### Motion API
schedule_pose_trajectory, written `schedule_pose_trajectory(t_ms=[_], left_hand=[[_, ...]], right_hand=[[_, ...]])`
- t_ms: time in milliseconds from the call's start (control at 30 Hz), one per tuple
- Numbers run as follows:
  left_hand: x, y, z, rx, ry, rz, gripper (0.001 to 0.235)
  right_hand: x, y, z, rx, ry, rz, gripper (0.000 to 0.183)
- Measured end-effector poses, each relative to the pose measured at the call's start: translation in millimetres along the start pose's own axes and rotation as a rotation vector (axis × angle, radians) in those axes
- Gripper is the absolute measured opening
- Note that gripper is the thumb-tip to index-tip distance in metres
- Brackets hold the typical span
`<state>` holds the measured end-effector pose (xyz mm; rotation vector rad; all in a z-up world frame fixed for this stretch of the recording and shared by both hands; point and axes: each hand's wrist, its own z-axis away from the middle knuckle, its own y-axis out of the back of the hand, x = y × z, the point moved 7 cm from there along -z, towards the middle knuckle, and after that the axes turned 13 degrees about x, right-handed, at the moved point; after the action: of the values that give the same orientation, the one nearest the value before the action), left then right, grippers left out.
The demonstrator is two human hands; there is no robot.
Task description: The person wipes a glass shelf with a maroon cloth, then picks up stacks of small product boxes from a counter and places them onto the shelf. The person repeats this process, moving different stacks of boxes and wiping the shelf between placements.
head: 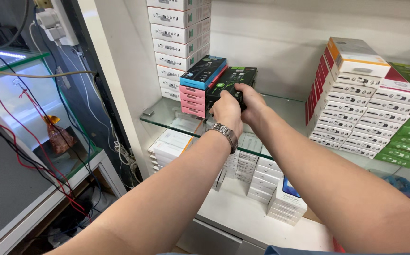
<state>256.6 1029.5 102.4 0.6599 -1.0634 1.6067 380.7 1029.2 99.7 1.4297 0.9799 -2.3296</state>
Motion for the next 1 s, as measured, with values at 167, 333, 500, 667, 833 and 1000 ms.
schedule_pose_trajectory(t_ms=[167, 333, 500, 667, 833, 1000], left_hand=[[1, -8, -8, -0.004, 0.073, -0.032, 0.091], [7, -18, -9, -0.037, 0.150, 0.037, 0.102], [7, -24, -6, -0.050, 0.222, 0.221, 0.095], [8, -27, -4, -0.058, 0.196, 0.059, 0.105], [2, -10, -2, -0.015, 0.103, -0.061, 0.093], [-9, 4, 8, -0.017, -0.243, 0.166, 0.082]], right_hand=[[-15, 4, -8, 0.098, 0.127, 0.356, 0.038], [-15, 0, -2, 0.051, 0.131, 0.211, 0.034], [-14, 6, 1, 0.073, 0.122, 0.306, 0.034], [-13, 2, 12, 0.006, 0.105, 0.335, 0.050], [-15, 27, 30, 0.131, 0.124, 0.254, 0.072], [-3, 54, 39, 0.145, 0.134, 0.237, 0.074]])
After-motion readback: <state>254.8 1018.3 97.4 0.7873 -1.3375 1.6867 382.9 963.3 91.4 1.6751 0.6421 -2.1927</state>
